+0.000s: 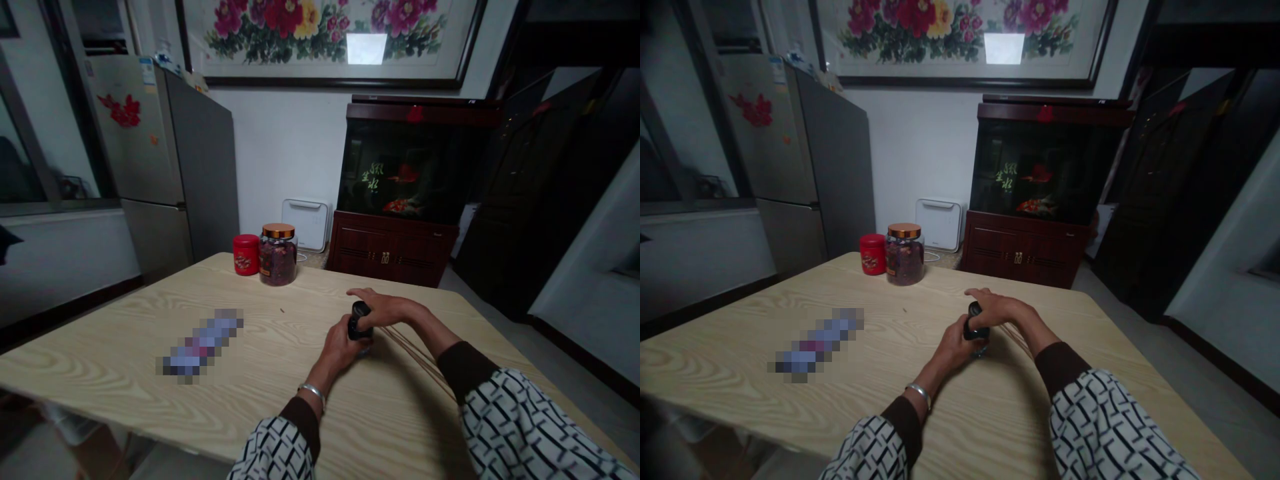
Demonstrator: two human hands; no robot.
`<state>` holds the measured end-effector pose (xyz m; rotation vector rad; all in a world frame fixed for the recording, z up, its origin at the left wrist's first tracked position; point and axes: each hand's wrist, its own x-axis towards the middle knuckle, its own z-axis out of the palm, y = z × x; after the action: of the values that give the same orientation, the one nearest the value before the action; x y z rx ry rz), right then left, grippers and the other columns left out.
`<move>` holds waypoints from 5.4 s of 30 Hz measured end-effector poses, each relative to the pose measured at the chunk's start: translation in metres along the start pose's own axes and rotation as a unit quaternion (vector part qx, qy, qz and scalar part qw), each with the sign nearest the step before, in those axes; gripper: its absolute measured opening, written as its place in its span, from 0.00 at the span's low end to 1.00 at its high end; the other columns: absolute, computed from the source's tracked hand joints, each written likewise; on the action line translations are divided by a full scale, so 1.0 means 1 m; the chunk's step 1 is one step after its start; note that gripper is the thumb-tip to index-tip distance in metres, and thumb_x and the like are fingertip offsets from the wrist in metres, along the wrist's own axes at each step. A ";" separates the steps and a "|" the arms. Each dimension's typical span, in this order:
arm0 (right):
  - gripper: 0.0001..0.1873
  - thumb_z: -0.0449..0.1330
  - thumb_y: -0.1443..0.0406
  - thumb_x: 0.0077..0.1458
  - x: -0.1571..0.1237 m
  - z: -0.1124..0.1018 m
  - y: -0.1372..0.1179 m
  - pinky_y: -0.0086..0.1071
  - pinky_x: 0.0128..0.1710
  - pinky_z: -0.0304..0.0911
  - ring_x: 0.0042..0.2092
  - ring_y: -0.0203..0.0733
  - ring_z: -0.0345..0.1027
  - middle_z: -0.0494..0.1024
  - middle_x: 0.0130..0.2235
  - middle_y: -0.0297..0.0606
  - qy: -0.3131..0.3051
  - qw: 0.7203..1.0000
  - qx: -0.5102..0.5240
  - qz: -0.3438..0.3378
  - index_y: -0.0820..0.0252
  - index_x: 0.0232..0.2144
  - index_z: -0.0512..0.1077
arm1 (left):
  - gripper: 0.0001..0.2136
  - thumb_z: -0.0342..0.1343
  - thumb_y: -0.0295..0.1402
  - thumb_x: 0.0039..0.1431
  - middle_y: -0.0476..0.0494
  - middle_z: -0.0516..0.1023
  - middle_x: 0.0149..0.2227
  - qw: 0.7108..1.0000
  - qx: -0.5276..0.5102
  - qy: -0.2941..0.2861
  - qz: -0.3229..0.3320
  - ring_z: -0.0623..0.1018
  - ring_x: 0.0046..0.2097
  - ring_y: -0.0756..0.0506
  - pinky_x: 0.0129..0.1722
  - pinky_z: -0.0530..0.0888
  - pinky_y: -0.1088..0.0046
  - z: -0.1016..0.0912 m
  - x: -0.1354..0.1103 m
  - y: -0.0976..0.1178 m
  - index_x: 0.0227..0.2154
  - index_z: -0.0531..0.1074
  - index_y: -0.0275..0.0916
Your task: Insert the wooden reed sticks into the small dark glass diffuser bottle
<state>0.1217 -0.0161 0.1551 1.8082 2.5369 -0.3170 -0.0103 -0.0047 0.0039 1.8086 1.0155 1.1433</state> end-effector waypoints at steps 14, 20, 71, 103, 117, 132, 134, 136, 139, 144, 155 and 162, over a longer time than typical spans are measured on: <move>0.23 0.66 0.53 0.43 -0.051 0.071 0.037 0.33 0.34 0.63 0.35 0.42 0.68 0.73 0.34 0.35 0.304 0.875 0.373 0.060 0.55 0.35 0.60 | 0.25 0.67 0.39 0.46 0.44 0.79 0.41 1.000 0.001 0.004 0.010 0.77 0.41 0.44 0.39 0.70 0.73 0.000 -0.002 0.000 0.48 0.71 0.38; 0.20 0.64 0.58 0.46 -0.094 0.169 0.023 0.37 0.45 0.64 0.44 0.46 0.71 0.76 0.45 0.40 0.315 0.875 0.354 0.101 0.52 0.32 0.55 | 0.26 0.68 0.40 0.46 0.44 0.79 0.40 1.000 -0.001 0.013 0.010 0.77 0.41 0.44 0.40 0.71 0.72 0.003 -0.001 -0.002 0.48 0.71 0.38; 0.14 0.62 0.59 0.51 -0.009 0.053 0.040 0.29 0.27 0.66 0.32 0.39 0.72 0.77 0.33 0.37 0.526 0.706 0.473 0.035 0.60 0.38 0.71 | 0.28 0.69 0.40 0.44 0.44 0.79 0.41 1.000 -0.017 0.005 -0.001 0.77 0.42 0.43 0.42 0.72 0.71 0.004 0.001 -0.002 0.49 0.71 0.39; 0.08 0.52 0.66 0.61 -0.057 0.130 0.100 0.31 0.35 0.53 0.41 0.42 0.72 0.77 0.40 0.40 0.204 0.948 -0.069 0.234 0.57 0.36 0.72 | 0.27 0.68 0.39 0.46 0.42 0.79 0.42 1.000 -0.023 0.004 0.007 0.78 0.43 0.41 0.47 0.74 0.64 0.008 0.003 -0.004 0.50 0.71 0.39; 0.07 0.54 0.67 0.60 -0.061 0.126 0.097 0.30 0.35 0.54 0.41 0.41 0.72 0.79 0.39 0.39 0.186 0.955 -0.009 0.230 0.56 0.37 0.73 | 0.26 0.68 0.37 0.45 0.41 0.79 0.42 0.999 -0.043 0.002 -0.006 0.78 0.44 0.40 0.48 0.74 0.61 0.008 0.004 0.000 0.49 0.71 0.38; 0.12 0.57 0.59 0.57 -0.073 0.068 0.095 0.31 0.33 0.61 0.35 0.40 0.70 0.77 0.36 0.40 0.611 0.735 0.255 0.144 0.59 0.40 0.72 | 0.26 0.68 0.37 0.45 0.42 0.79 0.41 0.999 -0.038 0.004 -0.004 0.78 0.44 0.41 0.47 0.74 0.63 0.007 0.002 0.001 0.49 0.71 0.38; 0.14 0.62 0.58 0.53 -0.069 0.053 0.089 0.29 0.27 0.61 0.32 0.38 0.69 0.77 0.35 0.39 0.653 0.628 0.412 0.095 0.60 0.40 0.72 | 0.27 0.69 0.37 0.45 0.42 0.79 0.41 0.999 -0.037 0.004 -0.007 0.78 0.44 0.41 0.47 0.74 0.64 0.007 0.002 0.000 0.49 0.70 0.38; 0.15 0.65 0.59 0.48 -0.063 0.042 0.080 0.25 0.22 0.57 0.29 0.34 0.67 0.76 0.34 0.37 0.639 0.550 0.535 0.046 0.60 0.37 0.73 | 0.27 0.69 0.38 0.45 0.41 0.79 0.41 0.999 -0.038 0.002 -0.007 0.78 0.43 0.41 0.46 0.74 0.64 0.006 0.002 -0.001 0.49 0.70 0.38; 0.14 0.68 0.60 0.46 -0.052 0.034 0.064 0.23 0.22 0.59 0.29 0.32 0.68 0.76 0.33 0.37 0.604 0.517 0.607 -0.002 0.61 0.35 0.73 | 0.27 0.69 0.39 0.45 0.41 0.79 0.41 0.999 -0.046 -0.004 -0.003 0.78 0.43 0.41 0.45 0.75 0.64 0.006 0.002 0.000 0.49 0.70 0.38; 0.13 0.67 0.60 0.49 -0.034 0.044 0.052 0.25 0.23 0.63 0.30 0.34 0.70 0.77 0.33 0.37 0.599 0.552 0.580 -0.021 0.61 0.36 0.73 | 0.28 0.69 0.38 0.44 0.41 0.79 0.41 0.999 -0.046 0.000 -0.012 0.78 0.43 0.40 0.47 0.75 0.63 0.005 0.002 0.003 0.49 0.71 0.38; 0.14 0.63 0.56 0.54 -0.015 0.059 0.038 0.27 0.24 0.65 0.30 0.35 0.70 0.77 0.35 0.38 0.508 0.691 0.514 -0.029 0.61 0.37 0.73 | 0.27 0.69 0.39 0.44 0.42 0.79 0.41 0.999 -0.045 -0.003 -0.008 0.78 0.42 0.41 0.44 0.75 0.66 0.007 0.004 0.001 0.48 0.71 0.38; 0.21 0.54 0.50 0.59 -0.019 0.072 0.068 0.30 0.27 0.64 0.31 0.39 0.71 0.79 0.38 0.42 0.411 0.793 0.449 0.024 0.61 0.40 0.75 | 0.27 0.69 0.39 0.44 0.42 0.79 0.42 0.999 -0.032 0.006 -0.007 0.78 0.43 0.42 0.44 0.74 0.67 0.007 0.003 0.001 0.48 0.71 0.39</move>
<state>0.1840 -0.0251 0.0762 2.8274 3.1705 -1.1215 -0.0028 -0.0042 0.0036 1.7442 0.9863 1.1660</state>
